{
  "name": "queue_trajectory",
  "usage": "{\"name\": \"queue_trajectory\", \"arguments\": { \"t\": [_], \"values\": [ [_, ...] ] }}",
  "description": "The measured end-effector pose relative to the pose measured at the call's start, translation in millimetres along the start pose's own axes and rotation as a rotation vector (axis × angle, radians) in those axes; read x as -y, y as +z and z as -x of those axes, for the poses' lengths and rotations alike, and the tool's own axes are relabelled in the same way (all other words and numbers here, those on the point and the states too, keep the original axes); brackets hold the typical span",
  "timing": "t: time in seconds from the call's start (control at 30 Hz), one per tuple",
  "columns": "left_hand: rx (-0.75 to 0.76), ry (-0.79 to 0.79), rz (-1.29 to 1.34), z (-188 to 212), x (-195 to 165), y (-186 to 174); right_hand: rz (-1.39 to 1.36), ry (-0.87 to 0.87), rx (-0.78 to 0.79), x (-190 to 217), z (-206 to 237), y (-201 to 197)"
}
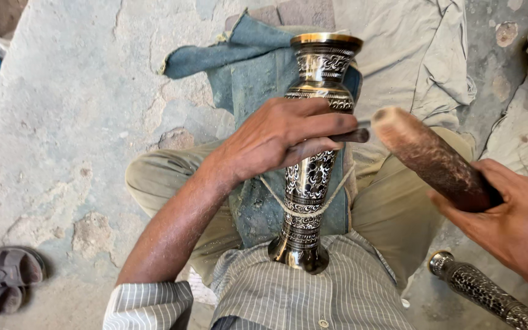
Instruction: The person sits on the ground with an engraved brass vase held against their lap and chases the decorative pattern with a small punch, striking the punch with a wooden mallet. They reposition the punch repeatedly across the vase surface to work the design.
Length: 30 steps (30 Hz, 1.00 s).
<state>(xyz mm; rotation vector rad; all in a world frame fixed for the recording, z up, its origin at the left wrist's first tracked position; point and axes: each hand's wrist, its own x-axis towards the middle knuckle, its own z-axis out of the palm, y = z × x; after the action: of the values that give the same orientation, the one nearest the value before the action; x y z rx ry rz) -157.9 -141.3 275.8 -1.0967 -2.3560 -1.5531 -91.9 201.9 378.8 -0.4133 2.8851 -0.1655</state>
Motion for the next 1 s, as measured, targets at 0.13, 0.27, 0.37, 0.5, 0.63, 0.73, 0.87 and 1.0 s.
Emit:
{"name": "queue_trajectory", "arguments": {
  "t": [0.13,0.27,0.37,0.5,0.63,0.73,0.87,1.0],
  "values": [
    [-0.183,-0.005,0.067,0,-6,-3,-0.226,0.112,-0.058,18,-8,5],
    [-0.158,-0.032,0.057,-2,-5,0,-0.119,0.264,0.356,16,-37,24],
    [-0.081,-0.129,0.098,-2,0,3,-0.457,0.276,0.219,-2,-28,26],
    [-0.035,-0.132,0.098,-2,3,5,-0.654,0.164,-0.116,-33,6,21],
    [-0.033,-0.023,0.048,-6,0,4,-0.702,0.129,-0.135,-52,0,26],
    [-0.011,-0.074,0.067,-7,-3,3,-0.900,0.222,-0.233,-58,-8,40],
    [0.021,-0.042,0.028,-3,-2,3,-0.323,0.059,-0.201,-87,2,55],
    [-0.018,-0.069,0.061,1,2,8,-0.462,0.192,-0.206,-104,5,94]
  ]
}}
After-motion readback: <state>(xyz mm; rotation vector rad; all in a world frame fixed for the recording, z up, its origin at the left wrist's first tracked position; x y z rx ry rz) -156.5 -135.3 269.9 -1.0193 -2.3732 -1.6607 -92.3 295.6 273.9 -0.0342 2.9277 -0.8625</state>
